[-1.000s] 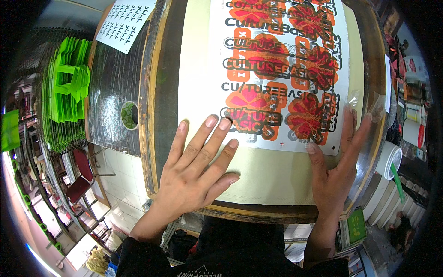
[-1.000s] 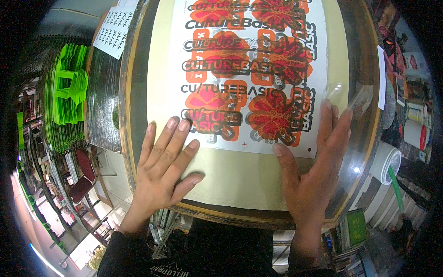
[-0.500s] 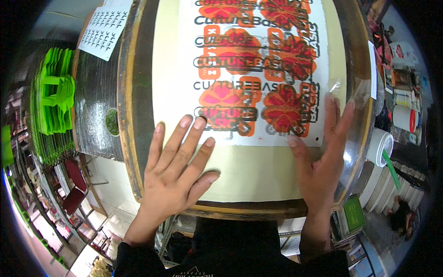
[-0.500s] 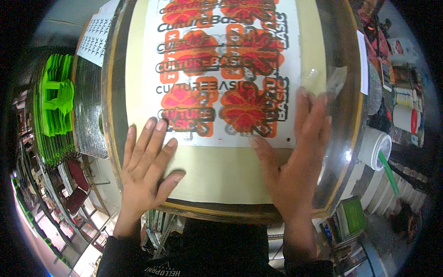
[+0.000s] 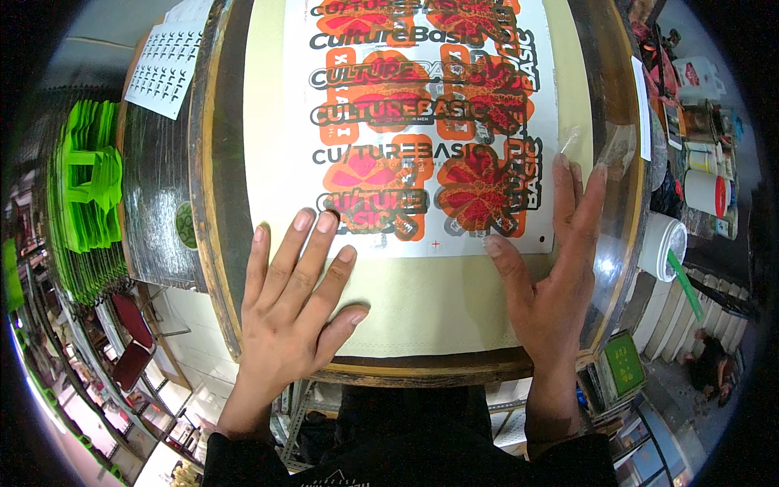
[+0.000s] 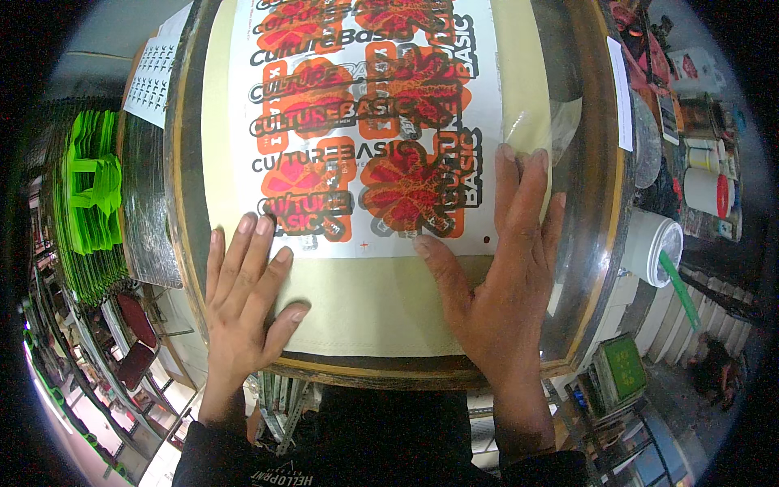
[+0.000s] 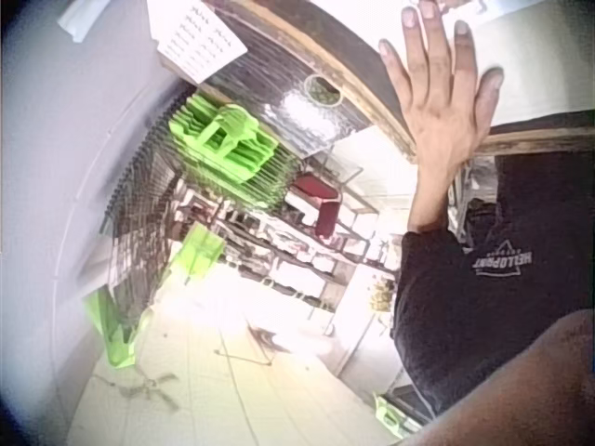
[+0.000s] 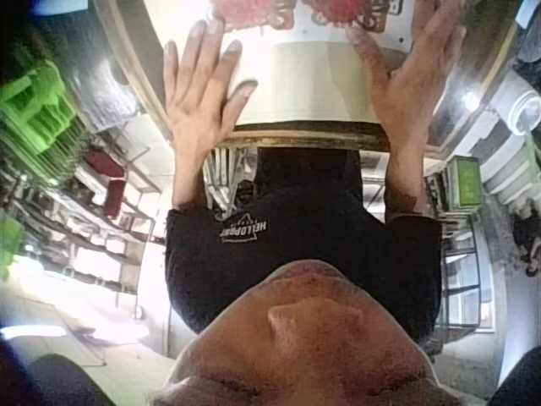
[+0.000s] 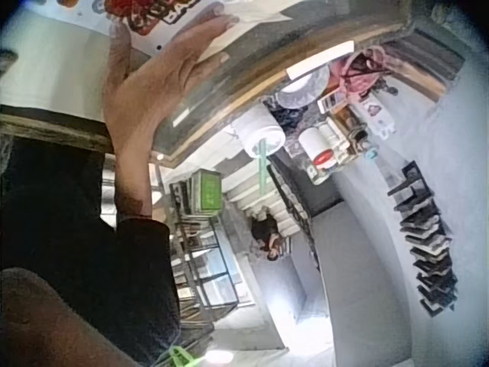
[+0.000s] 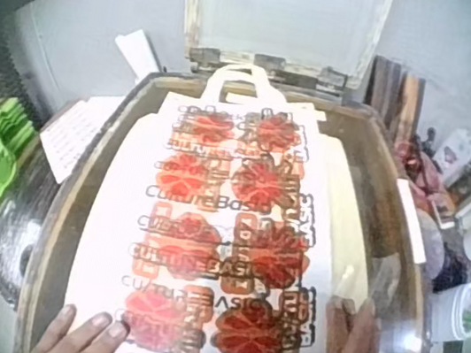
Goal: The person selects a tote bag from a stack, places it on a printing bed, aligns a printed design sheet on top using a ruler and pencil, and applies tape to the edges of the sheet.
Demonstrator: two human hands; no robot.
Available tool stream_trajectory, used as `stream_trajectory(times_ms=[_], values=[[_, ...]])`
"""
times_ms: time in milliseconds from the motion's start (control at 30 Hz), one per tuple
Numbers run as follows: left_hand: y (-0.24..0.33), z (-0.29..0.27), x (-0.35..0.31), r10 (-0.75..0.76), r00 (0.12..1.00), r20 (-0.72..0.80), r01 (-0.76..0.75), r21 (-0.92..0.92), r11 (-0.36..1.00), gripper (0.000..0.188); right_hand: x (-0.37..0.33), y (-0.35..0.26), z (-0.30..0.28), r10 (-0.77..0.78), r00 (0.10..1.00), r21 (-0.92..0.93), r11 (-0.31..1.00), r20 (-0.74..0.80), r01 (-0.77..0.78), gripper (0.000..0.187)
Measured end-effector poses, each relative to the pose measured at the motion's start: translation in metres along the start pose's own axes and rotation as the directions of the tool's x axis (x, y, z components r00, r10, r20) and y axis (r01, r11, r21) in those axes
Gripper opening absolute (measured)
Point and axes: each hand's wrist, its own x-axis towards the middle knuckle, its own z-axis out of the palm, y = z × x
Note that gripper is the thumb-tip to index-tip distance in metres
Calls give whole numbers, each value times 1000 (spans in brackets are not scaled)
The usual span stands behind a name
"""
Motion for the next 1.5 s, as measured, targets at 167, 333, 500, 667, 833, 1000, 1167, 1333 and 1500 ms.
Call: stream_trajectory(times_ms=[167,333,500,667,833,1000,1167,1333,1500], values=[[0,0,0,0,1000,-1,0,8,1000,56,0,-1,-1,8,1000,11,1000,-2,-8,105],[0,1,0,-3,1000,2,3,28,1000,59,0,-2,-1,6,1000,12,1000,-13,-6,104],[0,1,-1,-17,1000,10,17,35,999,59,1,-1,-2,6,1000,6,1000,1,-6,105],[0,1,-1,-10,1000,3,10,38,999,59,0,0,-1,1,1000,0,1000,-3,-1,104],[0,1,-1,-8,1000,-3,8,36,999,59,-1,1,0,10,1000,15,1000,0,-10,103],[-1,1,-1,2,1000,-10,-2,12,1000,58,0,2,1,-4,1000,2,1000,1,4,102],[-1,0,1,22,1000,-6,-22,-1,1000,56,2,-4,-6,45,998,-16,999,44,-45,103],[-1,0,1,13,1000,-19,-13,7,1000,55,1,-5,-3,35,999,45,998,-7,-34,102],[0,0,0,1,1000,-9,-1,12,1000,55,0,-5,-3,22,1000,34,999,-3,-22,102]])
